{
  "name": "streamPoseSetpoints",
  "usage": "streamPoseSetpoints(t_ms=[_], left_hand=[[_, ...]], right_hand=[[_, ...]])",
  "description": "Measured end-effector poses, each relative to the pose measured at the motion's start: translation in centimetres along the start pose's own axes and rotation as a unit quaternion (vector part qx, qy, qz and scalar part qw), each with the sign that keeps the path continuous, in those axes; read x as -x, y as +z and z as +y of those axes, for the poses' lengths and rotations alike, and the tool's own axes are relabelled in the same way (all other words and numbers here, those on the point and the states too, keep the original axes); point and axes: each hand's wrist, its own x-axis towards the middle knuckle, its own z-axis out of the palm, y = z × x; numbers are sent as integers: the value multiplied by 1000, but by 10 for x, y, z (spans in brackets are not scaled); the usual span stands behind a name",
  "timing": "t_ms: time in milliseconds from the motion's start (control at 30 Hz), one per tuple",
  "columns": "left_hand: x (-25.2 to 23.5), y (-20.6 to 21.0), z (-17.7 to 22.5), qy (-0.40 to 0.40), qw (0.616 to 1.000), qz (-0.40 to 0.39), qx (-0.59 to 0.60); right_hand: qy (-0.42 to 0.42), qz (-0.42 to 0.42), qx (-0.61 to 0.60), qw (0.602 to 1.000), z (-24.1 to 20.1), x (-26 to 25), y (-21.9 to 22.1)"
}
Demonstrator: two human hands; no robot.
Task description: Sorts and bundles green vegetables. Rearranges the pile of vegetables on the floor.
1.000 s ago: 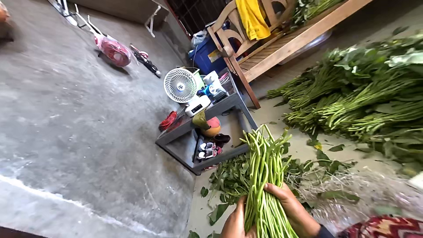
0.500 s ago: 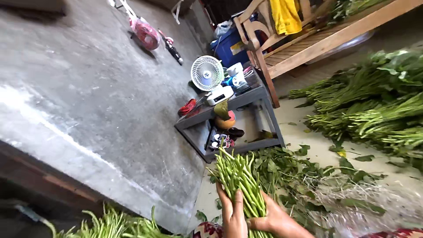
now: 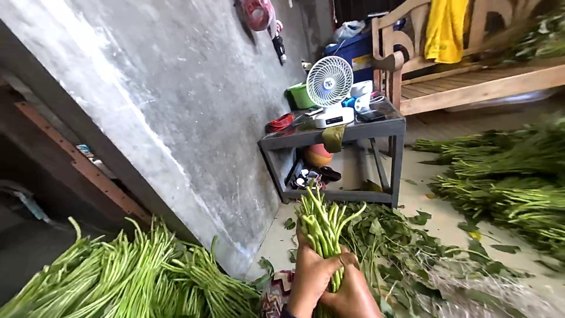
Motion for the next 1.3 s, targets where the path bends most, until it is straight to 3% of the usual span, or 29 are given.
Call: streamPoseSetpoints(t_ms=[100,200,333,433,600,700,767,800,900,967,1000,1133,1300], left_hand=[[-6,-3,-8,-52,997,29,51],[-2,-4,-5,-50,996,19,66],[12,0,14,-46,995,13,93],[26,14,36,-42,991,-3,129],[34,21,69,58,981,-52,176],[20,9,77,123,985,-115,-44],[4,4,87,126,954,-138,-234],[-1,2,88,120,946,-148,-263],[16,-7,75,68,959,-178,-210],[45,-18,61,46,931,-190,-307],[57,-20,52,45,921,-184,-341],[73,-2,33,93,940,-140,-297],[57,24,39,303,919,-50,-245]], right_hand=[[2,33,104,994,-6,6,10],[-40,47,87,994,-3,11,9],[-41,-148,-102,983,-7,-1,-49],[-44,-177,-207,961,-15,-11,-66],[-76,-146,-265,950,-47,0,-60],[-57,-87,-260,960,-57,6,-53],[-32,-30,-278,960,-59,6,-43],[-22,-6,-290,957,-59,7,-39],[-4,62,-317,946,-54,4,-42],[8,96,-334,938,-53,-4,-61],[5,108,-339,934,-52,-8,-71],[-18,99,-365,925,-47,-1,-87],[-33,151,-336,929,-45,21,-110]])
